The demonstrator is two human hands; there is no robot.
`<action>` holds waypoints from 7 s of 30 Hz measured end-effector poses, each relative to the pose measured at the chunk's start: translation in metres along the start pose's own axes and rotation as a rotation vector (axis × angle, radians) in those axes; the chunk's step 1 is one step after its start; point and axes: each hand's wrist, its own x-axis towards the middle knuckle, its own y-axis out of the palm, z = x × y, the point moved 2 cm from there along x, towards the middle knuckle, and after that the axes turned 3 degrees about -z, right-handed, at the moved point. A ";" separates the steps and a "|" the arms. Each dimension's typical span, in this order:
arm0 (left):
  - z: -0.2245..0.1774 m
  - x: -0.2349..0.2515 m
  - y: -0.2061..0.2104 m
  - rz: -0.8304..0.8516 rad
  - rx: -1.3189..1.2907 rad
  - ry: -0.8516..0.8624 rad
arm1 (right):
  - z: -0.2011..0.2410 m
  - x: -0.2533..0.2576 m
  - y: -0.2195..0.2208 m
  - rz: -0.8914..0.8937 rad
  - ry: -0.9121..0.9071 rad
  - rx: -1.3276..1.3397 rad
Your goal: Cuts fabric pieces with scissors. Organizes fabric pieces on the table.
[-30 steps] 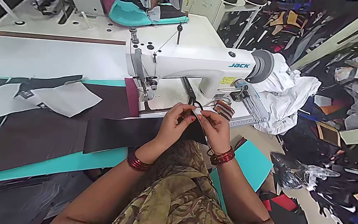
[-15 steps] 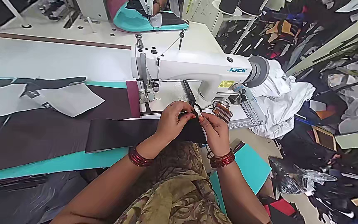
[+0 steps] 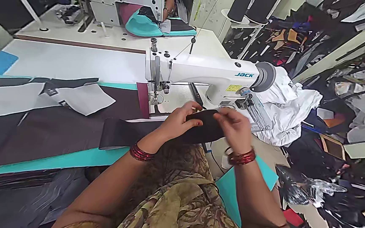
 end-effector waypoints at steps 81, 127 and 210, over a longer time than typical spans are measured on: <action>0.041 -0.063 -0.011 0.314 1.058 -0.324 | -0.049 -0.180 -0.009 0.917 1.130 0.937; 0.056 -0.101 -0.015 -0.168 1.094 0.152 | -0.042 -0.122 0.075 0.938 1.098 0.730; 0.031 -0.077 -0.127 -0.525 -0.521 -0.316 | -0.059 -0.124 -0.001 1.240 0.531 1.040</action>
